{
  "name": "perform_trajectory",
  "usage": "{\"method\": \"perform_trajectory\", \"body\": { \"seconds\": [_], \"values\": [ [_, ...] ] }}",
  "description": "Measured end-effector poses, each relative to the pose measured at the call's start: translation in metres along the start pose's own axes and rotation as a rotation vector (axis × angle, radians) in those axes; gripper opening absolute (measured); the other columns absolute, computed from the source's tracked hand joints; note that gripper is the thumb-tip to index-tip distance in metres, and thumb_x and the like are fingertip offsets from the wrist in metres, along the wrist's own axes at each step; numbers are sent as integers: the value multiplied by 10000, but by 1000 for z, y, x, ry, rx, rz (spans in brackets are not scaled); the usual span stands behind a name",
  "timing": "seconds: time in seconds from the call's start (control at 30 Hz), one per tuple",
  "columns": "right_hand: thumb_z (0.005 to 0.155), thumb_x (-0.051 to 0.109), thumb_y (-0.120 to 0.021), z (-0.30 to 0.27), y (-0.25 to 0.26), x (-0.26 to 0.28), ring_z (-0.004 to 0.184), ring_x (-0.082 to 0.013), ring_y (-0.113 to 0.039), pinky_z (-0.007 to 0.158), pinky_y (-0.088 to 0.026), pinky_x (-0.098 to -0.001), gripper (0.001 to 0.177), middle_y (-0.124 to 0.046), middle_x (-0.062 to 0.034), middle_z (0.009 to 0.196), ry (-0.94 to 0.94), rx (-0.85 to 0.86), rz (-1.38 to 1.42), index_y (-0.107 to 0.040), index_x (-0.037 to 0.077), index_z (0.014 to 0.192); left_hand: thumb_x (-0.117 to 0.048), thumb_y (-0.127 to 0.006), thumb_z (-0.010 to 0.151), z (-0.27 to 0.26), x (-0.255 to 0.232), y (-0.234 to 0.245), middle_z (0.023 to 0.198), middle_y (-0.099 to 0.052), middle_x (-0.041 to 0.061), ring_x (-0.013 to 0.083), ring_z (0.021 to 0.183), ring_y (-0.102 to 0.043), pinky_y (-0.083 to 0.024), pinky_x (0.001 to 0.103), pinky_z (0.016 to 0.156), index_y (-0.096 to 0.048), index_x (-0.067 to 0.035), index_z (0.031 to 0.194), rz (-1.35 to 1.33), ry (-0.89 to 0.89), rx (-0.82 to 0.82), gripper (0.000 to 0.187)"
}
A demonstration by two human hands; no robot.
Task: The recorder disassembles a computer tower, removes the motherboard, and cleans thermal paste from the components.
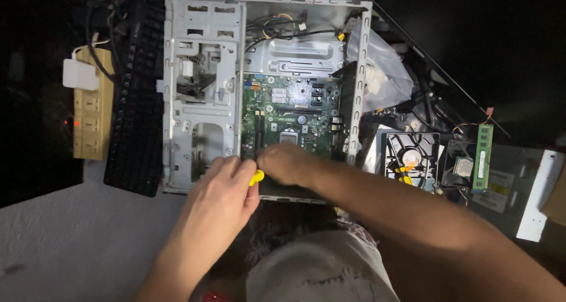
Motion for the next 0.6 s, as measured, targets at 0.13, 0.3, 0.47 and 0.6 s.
{"method": "perform_trajectory", "body": {
  "seconds": [0.13,0.3,0.47,0.6],
  "values": [
    [852,158,-624,10,-14,5,921,-314,-726,725,-587,-441,129,-741,-115,969,31,-18,-158,-728,90,888,-86,-702,827,-6,6,11,892,-638,167,357,896,-635,-535,475,777,-613,10,957,-33,-8,-53,185],
    [915,204,-611,19,-7,22,890,-322,-744,672,-614,-494,168,-745,-118,998,-153,355,-194,-733,106,974,-73,-707,807,-14,15,15,893,-628,157,370,910,-625,-523,476,768,-585,-11,949,-112,-58,-153,197],
    [887,205,-634,14,-15,16,859,-344,-744,667,-605,-499,175,-737,-123,983,-127,254,-176,-760,106,956,-81,-716,818,-18,30,21,897,-625,150,370,899,-619,-510,481,749,-573,-30,943,-170,-40,-175,196],
    [869,198,-638,12,-20,13,872,-321,-744,698,-597,-477,158,-752,-115,943,-94,209,-209,-774,119,885,-82,-717,820,-22,36,28,900,-625,140,365,900,-621,-506,486,746,-565,-37,946,-195,-31,-167,203]
  ]
}}
Point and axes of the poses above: each hand's wrist, its own z-axis towards the middle knuckle, its own y-axis out of the back of the hand, x = y × z, the point moved 5 cm from there along z, towards the middle knuckle
